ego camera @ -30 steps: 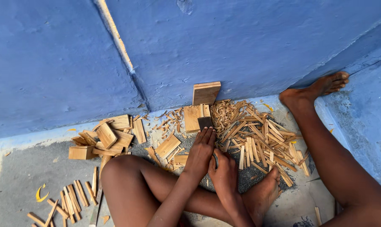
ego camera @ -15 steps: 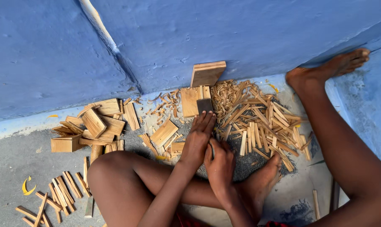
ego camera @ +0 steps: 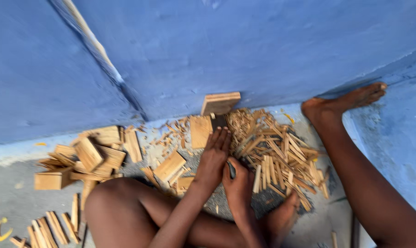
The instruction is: The person sits on the floor and uses a hand chisel to carve small rectangular wooden blocks. They hold the wood with their left hand and strike the chisel with their right hand to shave off thin layers, creating wood shavings that accumulate on the floor.
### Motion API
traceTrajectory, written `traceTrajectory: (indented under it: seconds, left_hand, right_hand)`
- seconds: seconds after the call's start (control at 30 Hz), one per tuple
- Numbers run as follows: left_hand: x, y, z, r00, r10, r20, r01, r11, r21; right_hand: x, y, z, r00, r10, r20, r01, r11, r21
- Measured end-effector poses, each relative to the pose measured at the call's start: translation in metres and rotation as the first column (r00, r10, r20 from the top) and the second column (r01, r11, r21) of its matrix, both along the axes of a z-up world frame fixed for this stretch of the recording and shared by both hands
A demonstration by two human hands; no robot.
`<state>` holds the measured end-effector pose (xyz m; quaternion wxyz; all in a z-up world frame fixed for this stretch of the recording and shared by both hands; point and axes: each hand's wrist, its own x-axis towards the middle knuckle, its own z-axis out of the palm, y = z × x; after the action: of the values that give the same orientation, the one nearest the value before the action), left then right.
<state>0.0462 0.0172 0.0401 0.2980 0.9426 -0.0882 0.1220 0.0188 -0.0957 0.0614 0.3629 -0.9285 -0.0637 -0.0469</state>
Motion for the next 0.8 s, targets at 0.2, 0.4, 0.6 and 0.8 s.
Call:
traceTrajectory:
  seconds: [0.2,0.4,0.6,0.8]
  left_hand:
    - [0.000,0.004,-0.007,1.000,-0.023,-0.003,0.023,0.997,-0.072]
    - [-0.016,0.010,-0.006,0.995,0.069,0.072,-0.045,0.954,-0.297]
    - [-0.010,0.015,-0.012,0.962,0.273,-0.002,-0.254,0.892,-0.374]
    - [-0.007,0.015,-0.021,0.958,0.283,0.051,-0.240,0.885,-0.399]
  right_hand:
    - [-0.002,0.002,-0.007,1.000,-0.024,0.009,0.024,1.000,0.005]
    - [0.001,-0.007,-0.030,0.970,0.100,0.221,-0.144,0.971,0.192]
    - [0.013,-0.025,-0.034,0.870,0.146,-0.471,0.299,0.603,0.739]
    - [0.010,-0.032,-0.028,0.752,0.181,-0.634,0.594,0.229,0.771]
